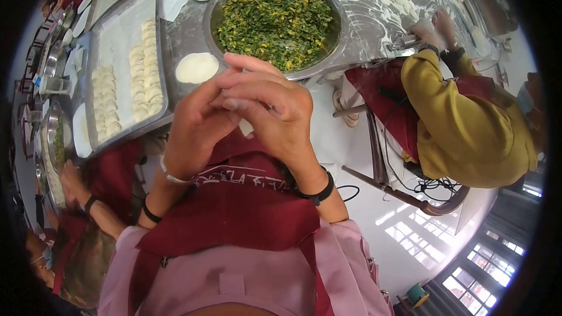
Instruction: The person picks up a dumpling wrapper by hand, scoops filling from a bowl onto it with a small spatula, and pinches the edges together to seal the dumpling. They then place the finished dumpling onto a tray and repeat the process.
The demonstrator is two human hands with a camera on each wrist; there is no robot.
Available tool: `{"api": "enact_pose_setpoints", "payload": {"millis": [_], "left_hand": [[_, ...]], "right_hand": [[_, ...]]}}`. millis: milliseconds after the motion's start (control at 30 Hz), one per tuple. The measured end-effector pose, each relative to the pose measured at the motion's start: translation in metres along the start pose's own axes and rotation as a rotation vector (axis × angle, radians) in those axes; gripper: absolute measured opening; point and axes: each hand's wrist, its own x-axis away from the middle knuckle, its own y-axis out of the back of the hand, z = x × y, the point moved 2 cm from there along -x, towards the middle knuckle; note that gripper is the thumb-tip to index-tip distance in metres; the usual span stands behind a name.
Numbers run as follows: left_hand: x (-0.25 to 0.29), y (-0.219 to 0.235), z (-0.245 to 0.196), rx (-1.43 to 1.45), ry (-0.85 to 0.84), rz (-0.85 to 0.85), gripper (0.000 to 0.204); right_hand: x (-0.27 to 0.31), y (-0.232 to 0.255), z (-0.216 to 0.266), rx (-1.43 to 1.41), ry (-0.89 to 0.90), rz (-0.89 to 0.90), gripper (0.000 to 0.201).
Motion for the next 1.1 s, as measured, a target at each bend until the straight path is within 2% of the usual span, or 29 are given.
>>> {"api": "enact_pose_setpoints", "payload": {"millis": [133,233,333,433,533,633,733,800,933,1033,1100], "left_hand": [[0.0,0.004,-0.003,0.004,0.006,0.043,0.051],[-0.001,-0.004,-0.001,0.19,-0.109,-0.053,0.048],[0.0,-0.004,-0.008,0.1,-0.071,-0.023,0.043],[-0.001,0.002,-0.001,-0.074,-0.058,0.008,0.041],[-0.002,0.002,0.01,0.123,0.011,-0.041,0.042],[-0.002,-0.002,0.006,0.279,0.014,-0.061,0.044],[-0.003,-0.005,0.006,0.238,-0.092,-0.037,0.046],[0.001,-0.007,0.008,0.453,-0.044,0.008,0.047],[0.001,0.004,0.014,0.833,0.022,0.059,0.051],[0.003,0.001,0.008,0.86,0.079,-0.023,0.049],[0.004,-0.002,0.009,0.848,0.062,-0.009,0.049]], "right_hand": [[-0.002,-0.01,0.008,-0.057,-0.077,-0.092,0.022],[-0.001,-0.014,0.011,-0.119,-0.079,-0.154,0.032],[0.004,-0.004,-0.003,-0.018,0.043,-0.001,0.04],[0.004,-0.002,-0.008,0.057,0.074,0.039,0.042],[0.0,-0.009,-0.002,0.087,0.032,-0.001,0.041],[-0.001,-0.016,0.004,0.012,-0.071,-0.181,0.04],[0.001,-0.007,-0.007,0.216,0.038,0.022,0.052],[-0.001,-0.004,-0.009,0.272,0.081,0.069,0.056],[-0.011,-0.014,0.009,0.302,0.116,-0.015,0.047],[-0.011,-0.017,0.009,0.27,0.082,-0.132,0.047],[-0.01,-0.01,0.0,0.379,0.124,0.032,0.051]]}}
